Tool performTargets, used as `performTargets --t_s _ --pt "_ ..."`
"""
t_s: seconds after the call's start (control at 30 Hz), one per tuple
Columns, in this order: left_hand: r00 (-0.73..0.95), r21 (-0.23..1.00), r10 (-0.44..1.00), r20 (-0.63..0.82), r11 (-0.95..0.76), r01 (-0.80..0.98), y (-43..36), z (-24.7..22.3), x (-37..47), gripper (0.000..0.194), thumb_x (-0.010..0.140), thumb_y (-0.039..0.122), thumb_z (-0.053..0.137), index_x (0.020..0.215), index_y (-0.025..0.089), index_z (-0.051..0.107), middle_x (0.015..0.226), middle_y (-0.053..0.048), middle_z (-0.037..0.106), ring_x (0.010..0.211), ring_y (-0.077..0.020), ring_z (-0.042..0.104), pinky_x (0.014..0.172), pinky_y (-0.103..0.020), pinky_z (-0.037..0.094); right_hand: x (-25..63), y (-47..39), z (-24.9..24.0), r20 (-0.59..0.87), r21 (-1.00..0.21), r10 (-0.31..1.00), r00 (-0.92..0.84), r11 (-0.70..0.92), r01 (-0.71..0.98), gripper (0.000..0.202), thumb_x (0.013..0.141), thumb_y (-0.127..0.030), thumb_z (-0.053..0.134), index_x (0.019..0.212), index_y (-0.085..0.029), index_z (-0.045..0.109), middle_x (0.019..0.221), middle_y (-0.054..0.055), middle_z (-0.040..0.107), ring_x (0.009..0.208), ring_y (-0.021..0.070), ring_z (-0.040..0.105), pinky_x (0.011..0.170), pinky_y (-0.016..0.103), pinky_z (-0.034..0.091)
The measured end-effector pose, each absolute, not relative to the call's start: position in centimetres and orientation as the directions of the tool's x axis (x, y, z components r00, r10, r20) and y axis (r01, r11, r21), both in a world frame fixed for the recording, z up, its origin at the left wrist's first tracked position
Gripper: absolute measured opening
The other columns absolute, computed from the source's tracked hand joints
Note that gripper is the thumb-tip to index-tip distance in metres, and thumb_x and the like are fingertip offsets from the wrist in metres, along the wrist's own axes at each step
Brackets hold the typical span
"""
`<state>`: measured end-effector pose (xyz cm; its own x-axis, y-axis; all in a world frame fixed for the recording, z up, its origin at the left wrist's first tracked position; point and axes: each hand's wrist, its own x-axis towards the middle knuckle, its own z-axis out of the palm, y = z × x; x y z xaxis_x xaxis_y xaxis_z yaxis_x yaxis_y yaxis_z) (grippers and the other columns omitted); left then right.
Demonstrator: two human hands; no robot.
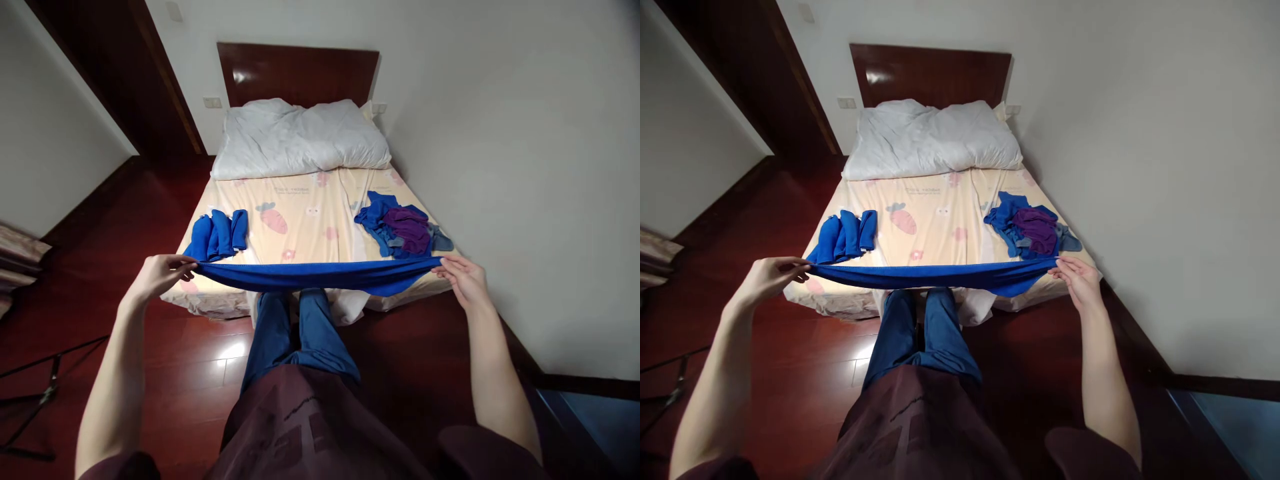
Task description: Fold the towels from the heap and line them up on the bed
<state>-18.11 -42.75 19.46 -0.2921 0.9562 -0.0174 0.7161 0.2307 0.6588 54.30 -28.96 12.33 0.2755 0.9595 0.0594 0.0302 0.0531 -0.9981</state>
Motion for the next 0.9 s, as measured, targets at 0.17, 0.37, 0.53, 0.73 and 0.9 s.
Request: performTargets --t_s 0.17,0.37,0.53,0.73,0.9 --pt "-0.256 0.658 0.964 -0.072 0.239 0.714 -38.6 18.9 -17.9 0.031 0.083 0.038 0.077 0.100 0.012 0.079 0.070 -0.002 0.078 0.070 -0.0216 0.077 0.076 -0.030 0.061 53.8 -27.0 12.1 0.048 -0.999 0.944 0.327 0.053 -0.006 0.041 0.067 -0.037 0.096 0.089 -0.015 0.070 0.075 0.003 0.072 0.065 0.0189 0.076 0.064 0.027 0.065" --pt "-0.301 0.691 0.953 -0.016 0.229 0.686 -31.0 16.5 -14.4 0.016 0.084 0.027 0.075 0.094 0.015 0.081 0.073 -0.004 0.078 0.079 -0.0242 0.079 0.081 -0.032 0.063 51.3 -21.3 11.4 0.067 -0.994 0.848 0.525 0.104 -0.042 0.023 0.079 -0.023 0.087 0.082 -0.014 0.066 0.059 0.000 0.066 0.055 0.0131 0.069 0.060 0.020 0.060" --pt "-0.354 0.707 0.899 0.257 0.074 0.703 -24.5 15.9 -12.1 0.021 0.088 0.027 0.070 0.098 0.011 0.080 0.082 -0.007 0.079 0.084 -0.0233 0.077 0.086 -0.034 0.061 49.9 -14.8 11.6 0.091 -0.993 0.772 0.630 0.122 -0.005 0.022 0.083 0.000 0.069 0.079 -0.018 0.059 0.063 -0.004 0.065 0.056 0.0075 0.062 0.063 0.018 0.055" --pt "-0.373 0.595 0.677 0.634 -0.119 0.795 -22.6 16.3 -12.2 0.039 0.102 0.041 0.057 0.108 0.008 0.078 0.103 -0.008 0.078 0.097 -0.0171 0.072 0.088 -0.033 0.055 51.3 -11.2 12.1 0.295 -0.928 0.692 0.659 0.372 0.025 0.022 0.084 0.003 0.055 0.080 -0.020 0.054 0.073 -0.003 0.063 0.062 0.0074 0.061 0.068 0.022 0.054" --pt "-0.339 0.540 0.690 0.639 -0.088 0.837 -24.9 11.5 -12.5 0.039 0.105 0.043 0.052 0.110 0.013 0.077 0.118 -0.008 0.075 0.115 -0.0196 0.070 0.100 -0.037 0.054 52.2 -12.1 7.1 0.258 -0.951 0.675 0.691 0.305 0.057 0.026 0.080 -0.007 0.067 0.082 -0.023 0.047 0.076 -0.004 0.063 0.072 0.0099 0.062 0.070 0.022 0.054"
